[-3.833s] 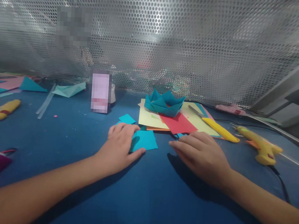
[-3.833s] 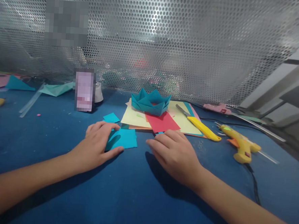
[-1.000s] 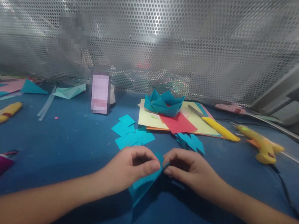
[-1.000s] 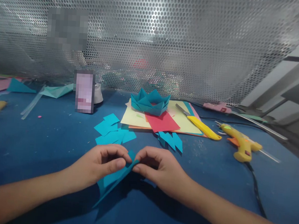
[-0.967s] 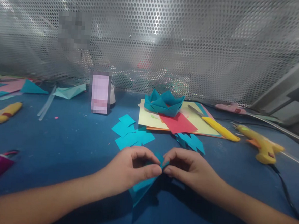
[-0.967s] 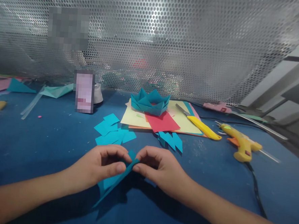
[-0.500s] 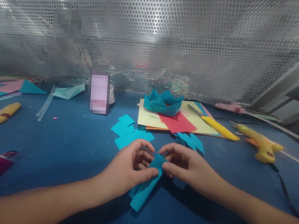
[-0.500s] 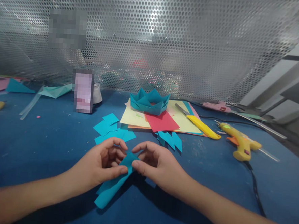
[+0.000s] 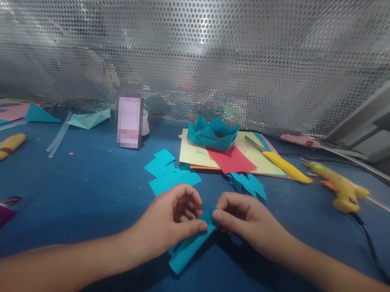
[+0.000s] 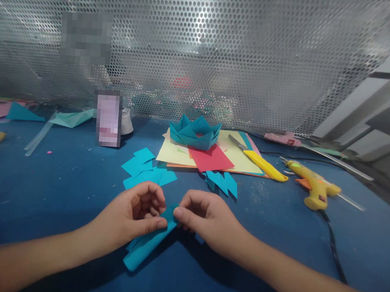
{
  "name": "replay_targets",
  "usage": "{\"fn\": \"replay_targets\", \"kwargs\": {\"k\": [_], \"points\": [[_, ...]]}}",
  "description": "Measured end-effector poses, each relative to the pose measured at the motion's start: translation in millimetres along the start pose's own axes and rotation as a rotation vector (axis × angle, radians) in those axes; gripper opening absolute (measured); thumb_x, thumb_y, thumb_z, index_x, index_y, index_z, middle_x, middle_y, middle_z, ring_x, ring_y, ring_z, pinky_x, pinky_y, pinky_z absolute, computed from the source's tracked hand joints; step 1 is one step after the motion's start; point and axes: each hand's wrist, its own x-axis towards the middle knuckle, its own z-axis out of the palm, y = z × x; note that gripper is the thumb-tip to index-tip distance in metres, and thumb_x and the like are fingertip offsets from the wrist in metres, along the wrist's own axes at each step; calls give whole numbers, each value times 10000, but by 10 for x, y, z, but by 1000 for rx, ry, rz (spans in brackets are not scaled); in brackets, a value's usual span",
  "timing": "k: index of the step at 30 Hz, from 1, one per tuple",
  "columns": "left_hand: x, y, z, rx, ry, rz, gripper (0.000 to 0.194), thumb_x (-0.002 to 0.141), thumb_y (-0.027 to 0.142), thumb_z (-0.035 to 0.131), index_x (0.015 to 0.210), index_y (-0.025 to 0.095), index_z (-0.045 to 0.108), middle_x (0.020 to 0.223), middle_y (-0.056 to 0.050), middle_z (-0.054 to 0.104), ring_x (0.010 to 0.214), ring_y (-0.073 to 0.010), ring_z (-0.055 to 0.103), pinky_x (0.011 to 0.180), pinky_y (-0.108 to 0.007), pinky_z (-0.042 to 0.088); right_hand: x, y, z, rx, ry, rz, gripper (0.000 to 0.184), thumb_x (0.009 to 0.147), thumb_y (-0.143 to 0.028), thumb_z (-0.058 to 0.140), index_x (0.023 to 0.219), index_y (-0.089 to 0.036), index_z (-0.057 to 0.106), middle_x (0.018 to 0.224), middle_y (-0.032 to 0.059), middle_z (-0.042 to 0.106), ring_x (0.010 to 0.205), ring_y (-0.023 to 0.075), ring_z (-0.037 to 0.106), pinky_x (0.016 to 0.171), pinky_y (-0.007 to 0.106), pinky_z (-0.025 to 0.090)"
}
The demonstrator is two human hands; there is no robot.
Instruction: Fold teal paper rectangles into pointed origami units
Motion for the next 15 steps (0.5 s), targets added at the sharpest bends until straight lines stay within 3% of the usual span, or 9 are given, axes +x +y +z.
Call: {"fn": "replay_targets", "kwargs": {"k": [15], "points": [[-18,7,12,41,8,20,257,714,221,726,823,168,499,736,37,523,674,-93,495,642,-235,421,-30,0,-3,-49,-20,-8,417,761,-550,661,662,-183,490,574,-50,456,521,80,422,492,204,351]]}}
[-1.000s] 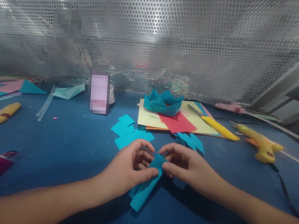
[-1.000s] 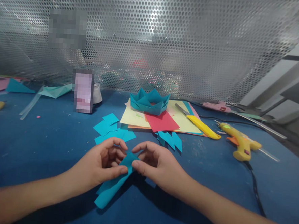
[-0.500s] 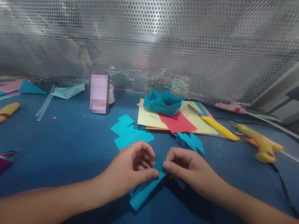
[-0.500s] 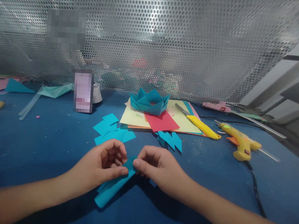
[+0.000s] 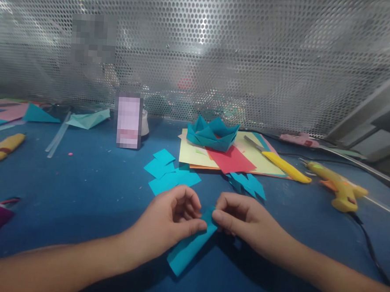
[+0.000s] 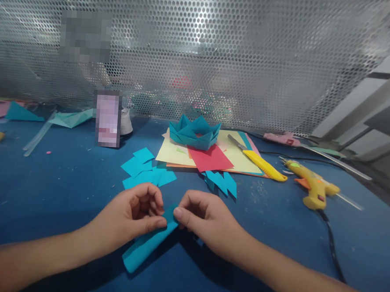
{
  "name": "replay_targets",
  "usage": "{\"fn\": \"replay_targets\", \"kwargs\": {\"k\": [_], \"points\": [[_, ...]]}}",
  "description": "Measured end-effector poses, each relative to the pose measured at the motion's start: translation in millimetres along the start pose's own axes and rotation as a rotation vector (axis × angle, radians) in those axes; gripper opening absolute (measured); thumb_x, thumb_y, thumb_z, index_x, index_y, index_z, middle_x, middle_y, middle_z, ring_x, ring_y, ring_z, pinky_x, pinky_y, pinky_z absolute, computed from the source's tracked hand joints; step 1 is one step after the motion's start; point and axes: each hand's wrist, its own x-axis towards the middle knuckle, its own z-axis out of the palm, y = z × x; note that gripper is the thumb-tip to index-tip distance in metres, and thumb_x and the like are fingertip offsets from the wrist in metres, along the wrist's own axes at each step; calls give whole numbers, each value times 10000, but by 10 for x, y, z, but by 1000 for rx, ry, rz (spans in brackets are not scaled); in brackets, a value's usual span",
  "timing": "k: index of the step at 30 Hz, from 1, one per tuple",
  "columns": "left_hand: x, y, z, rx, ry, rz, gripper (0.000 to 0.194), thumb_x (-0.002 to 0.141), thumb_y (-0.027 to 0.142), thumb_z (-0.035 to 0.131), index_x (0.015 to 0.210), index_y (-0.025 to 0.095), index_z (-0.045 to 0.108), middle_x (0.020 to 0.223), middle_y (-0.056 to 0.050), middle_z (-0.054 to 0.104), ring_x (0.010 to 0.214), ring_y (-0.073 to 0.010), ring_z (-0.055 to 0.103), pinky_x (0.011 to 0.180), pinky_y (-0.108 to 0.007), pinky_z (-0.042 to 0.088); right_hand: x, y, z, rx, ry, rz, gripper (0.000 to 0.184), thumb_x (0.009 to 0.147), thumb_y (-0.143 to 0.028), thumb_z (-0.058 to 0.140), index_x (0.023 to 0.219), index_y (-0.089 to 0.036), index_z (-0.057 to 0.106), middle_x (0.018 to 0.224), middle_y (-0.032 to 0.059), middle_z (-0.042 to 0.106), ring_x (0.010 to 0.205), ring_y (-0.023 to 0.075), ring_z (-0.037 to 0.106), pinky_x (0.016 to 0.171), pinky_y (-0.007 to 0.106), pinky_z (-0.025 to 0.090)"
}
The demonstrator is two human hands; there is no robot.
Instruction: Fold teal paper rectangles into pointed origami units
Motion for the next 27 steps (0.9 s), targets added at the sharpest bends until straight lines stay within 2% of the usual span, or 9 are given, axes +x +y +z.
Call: {"fn": "replay_targets", "kwargs": {"k": [8,13,15,19,23,27], "points": [[36,-12,-17,34,15,-22,243,706,226,729,793,162,512,726,24,572,667,-99,529,627,-227,430,-1,52,-9,-132,19,-54,355,831,-491,579,679,-186,478,582,-47,450,518,90,413,480,207,327],[44,-48,-64,191,-23,19,122,744,227,685,774,156,591,717,18,586,658,-102,528,600,-218,421,-7,90,-14,-443,123,-218,277,882,-362,512,667,-187,490,593,-38,462,558,106,428,523,223,328],[45,-52,-68,249,-26,43,84,756,221,670,775,159,617,712,18,594,650,-100,523,590,-214,415,-10,88,-17,-511,131,-241,258,888,-339,507,678,-189,496,603,-36,474,569,109,437,535,225,332],[49,-38,-56,239,-2,58,76,748,205,673,758,157,614,692,24,589,633,-94,520,584,-208,418,-13,50,-19,-450,107,-179,264,880,-378,515,695,-189,499,598,-43,444,554,106,401,514,221,319],[36,-7,-39,88,66,84,120,731,223,692,753,156,594,704,22,590,643,-93,538,604,-205,439,-11,18,-15,-258,50,-81,311,841,-486,549,803,-178,538,640,-32,469,584,115,424,532,229,344],[12,36,-8,-7,126,92,188,707,270,731,752,158,586,692,19,584,634,-98,536,594,-211,447,-40,3,-4,-262,-26,-68,414,833,-543,531,693,-155,567,666,13,524,622,135,486,568,251,381]]}}
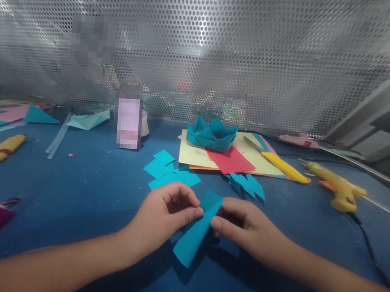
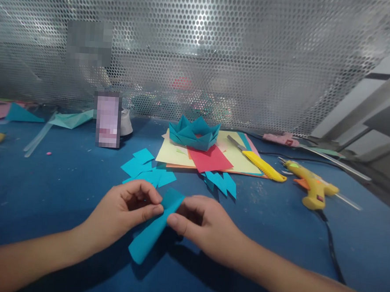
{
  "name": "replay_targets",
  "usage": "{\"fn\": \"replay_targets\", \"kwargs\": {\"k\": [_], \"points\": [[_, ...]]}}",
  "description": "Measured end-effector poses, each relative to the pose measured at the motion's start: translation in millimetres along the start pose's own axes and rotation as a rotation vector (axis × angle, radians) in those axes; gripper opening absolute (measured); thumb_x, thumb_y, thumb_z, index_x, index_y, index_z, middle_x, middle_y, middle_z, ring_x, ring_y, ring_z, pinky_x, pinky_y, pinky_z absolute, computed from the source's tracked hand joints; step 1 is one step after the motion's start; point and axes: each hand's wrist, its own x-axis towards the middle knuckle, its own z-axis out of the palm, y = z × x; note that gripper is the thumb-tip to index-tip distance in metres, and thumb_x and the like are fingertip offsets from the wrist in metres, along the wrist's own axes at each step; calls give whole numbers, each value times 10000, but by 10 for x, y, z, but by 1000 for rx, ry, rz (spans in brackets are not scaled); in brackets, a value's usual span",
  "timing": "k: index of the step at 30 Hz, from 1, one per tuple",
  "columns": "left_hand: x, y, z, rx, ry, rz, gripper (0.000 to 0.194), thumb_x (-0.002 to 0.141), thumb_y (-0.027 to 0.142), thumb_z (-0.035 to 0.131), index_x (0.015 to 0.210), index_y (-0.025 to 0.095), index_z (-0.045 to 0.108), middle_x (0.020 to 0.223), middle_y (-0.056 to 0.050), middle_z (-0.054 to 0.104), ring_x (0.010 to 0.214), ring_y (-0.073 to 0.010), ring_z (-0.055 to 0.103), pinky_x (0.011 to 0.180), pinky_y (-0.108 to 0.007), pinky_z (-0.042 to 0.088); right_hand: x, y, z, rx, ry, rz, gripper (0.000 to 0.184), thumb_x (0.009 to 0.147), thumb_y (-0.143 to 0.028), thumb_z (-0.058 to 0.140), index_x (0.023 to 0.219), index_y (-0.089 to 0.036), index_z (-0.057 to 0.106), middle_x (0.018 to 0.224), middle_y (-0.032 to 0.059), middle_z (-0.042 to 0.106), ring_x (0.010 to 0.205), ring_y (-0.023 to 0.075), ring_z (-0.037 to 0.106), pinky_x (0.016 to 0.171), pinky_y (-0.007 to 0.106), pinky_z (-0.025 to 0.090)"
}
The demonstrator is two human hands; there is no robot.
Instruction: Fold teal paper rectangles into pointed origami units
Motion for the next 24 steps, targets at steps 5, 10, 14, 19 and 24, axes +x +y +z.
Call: {"fn": "replay_targets", "kwargs": {"k": [5,10,14,19,24], "points": [[-5,28,33,-47,-16,-32,258,672,301,770,734,159,564,667,23,560,616,-100,525,582,-217,444,-41,-41,13,-14,-18,-31,406,852,-484,531,650,-143,624,624,5,522,588,117,488,554,236,377],[-3,-1,27,-65,-31,-49,217,687,247,750,745,156,562,663,32,559,608,-84,513,570,-193,429,-30,-26,43,-95,30,-69,347,855,-402,518,632,-149,598,623,3,509,589,115,496,551,230,392],[19,-39,-5,-5,-24,-26,175,705,221,721,755,158,566,671,36,566,618,-82,520,575,-186,431,-23,21,58,-193,77,-142,357,880,-373,510,594,-165,554,585,-3,511,570,112,500,529,220,396],[77,-98,-77,190,-52,32,55,747,165,636,748,157,582,707,17,618,651,-98,576,609,-205,454,-58,42,23,-417,264,-555,210,896,-239,541,700,-174,576,647,2,599,622,117,534,615,248,430],[100,-93,-102,339,-114,87,33,761,133,609,747,163,603,695,22,626,643,-105,576,596,-208,447,-60,67,33,-669,160,-764,177,903,-176,529,1039,-180,643,1009,71,668,924,172,589,875,334,461]]}}
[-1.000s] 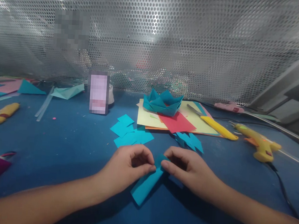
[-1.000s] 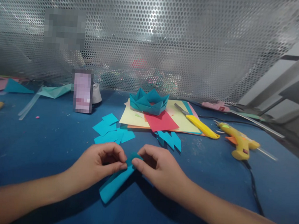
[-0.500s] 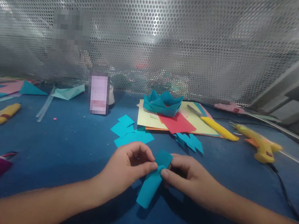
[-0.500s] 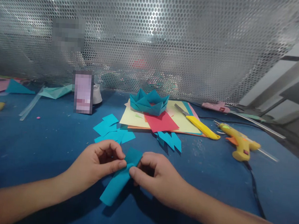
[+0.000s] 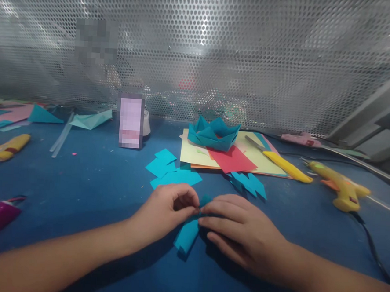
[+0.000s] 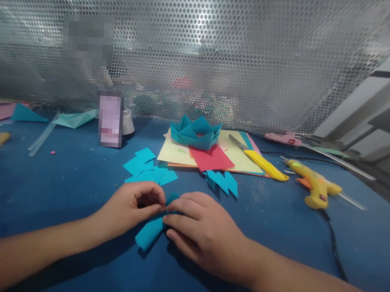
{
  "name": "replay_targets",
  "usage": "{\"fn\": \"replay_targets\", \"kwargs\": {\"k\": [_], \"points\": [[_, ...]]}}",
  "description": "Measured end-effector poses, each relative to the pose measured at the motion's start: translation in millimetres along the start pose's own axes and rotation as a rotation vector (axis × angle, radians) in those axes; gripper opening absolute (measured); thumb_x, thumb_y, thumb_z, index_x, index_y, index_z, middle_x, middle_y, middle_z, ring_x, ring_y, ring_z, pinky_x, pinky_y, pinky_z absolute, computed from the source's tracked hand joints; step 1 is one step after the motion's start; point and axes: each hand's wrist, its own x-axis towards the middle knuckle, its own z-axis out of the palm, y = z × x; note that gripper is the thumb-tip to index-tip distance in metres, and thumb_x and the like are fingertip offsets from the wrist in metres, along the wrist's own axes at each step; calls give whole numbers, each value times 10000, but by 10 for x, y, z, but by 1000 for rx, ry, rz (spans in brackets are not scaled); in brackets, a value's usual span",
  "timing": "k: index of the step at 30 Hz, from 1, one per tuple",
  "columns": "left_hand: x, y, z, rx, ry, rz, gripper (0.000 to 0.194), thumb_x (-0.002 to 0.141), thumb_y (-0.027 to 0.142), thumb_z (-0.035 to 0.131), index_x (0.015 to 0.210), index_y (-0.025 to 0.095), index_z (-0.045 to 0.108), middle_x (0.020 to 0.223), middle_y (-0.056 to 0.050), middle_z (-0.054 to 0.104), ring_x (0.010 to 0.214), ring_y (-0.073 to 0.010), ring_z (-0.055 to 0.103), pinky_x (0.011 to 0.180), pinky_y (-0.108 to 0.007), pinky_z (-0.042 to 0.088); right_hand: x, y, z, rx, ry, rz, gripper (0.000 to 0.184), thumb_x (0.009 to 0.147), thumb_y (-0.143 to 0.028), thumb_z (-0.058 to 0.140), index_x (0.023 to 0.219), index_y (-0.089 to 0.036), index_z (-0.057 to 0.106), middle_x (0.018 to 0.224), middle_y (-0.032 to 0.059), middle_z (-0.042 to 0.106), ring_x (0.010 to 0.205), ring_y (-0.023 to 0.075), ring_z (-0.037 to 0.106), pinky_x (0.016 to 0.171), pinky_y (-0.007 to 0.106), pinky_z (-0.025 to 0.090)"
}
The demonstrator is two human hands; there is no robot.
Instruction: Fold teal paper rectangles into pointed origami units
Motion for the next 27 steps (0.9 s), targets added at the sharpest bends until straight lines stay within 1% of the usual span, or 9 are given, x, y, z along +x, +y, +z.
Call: {"fn": "replay_targets", "kwargs": {"k": [7,11,13,15,16,18,20,23,27], "points": [[-16,60,-47,306,1,129,97,785,96,612,738,180,623,705,29,636,642,-108,559,617,-213,433,4,12,48,-62,-124,-13,238,929,-191,467,1079,-166,651,976,100,658,942,203,593,855,374,488],[-19,28,-75,366,-29,144,79,803,110,625,787,187,628,702,31,620,628,-107,545,608,-208,431,3,19,57,-60,-155,-7,248,935,-195,457,1093,-162,645,1003,109,648,980,209,582,875,366,484],[-20,23,-96,380,-59,156,69,806,117,631,810,185,623,769,16,624,662,-111,552,624,-209,439,4,20,59,-63,-167,-7,251,935,-190,454,1100,-158,641,1009,110,642,975,211,581,864,365,486],[-22,38,-124,399,-80,174,73,797,111,641,803,180,617,887,-7,624,707,-114,561,651,-215,447,10,19,57,-68,-175,-6,259,939,-187,441,1102,-158,640,1001,111,638,951,210,583,839,363,492],[-22,52,-141,407,-95,179,80,788,102,646,788,176,616,935,-16,617,715,-113,562,656,-216,449,13,19,54,-69,-182,-4,264,940,-185,436,1105,-160,640,998,111,635,941,209,584,830,361,494],[-19,90,-178,439,-133,171,97,766,82,661,765,172,626,927,-14,609,708,-111,561,658,-217,448,19,17,49,-72,-189,-1,268,939,-184,436,1111,-164,640,990,110,633,922,205,587,813,357,498],[-11,129,-217,476,-181,131,108,745,71,680,774,169,648,889,-9,606,705,-114,561,653,-216,444,21,15,46,-73,-187,3,268,937,-184,440,1112,-172,642,987,106,632,918,203,590,812,353,499],[10,166,-274,501,-272,89,126,732,92,708,823,173,676,924,-17,604,722,-122,573,628,-211,439,20,14,49,-77,-187,2,267,938,-184,438,1109,-175,644,991,104,634,929,201,592,821,346,499],[44,169,-342,499,-377,141,139,744,106,705,859,183,688,974,-22,605,737,-126,581,622,-206,441,19,16,52,-86,-198,10,263,939,-190,442,1109,-183,642,997,104,635,941,199,590,828,352,498]]}}
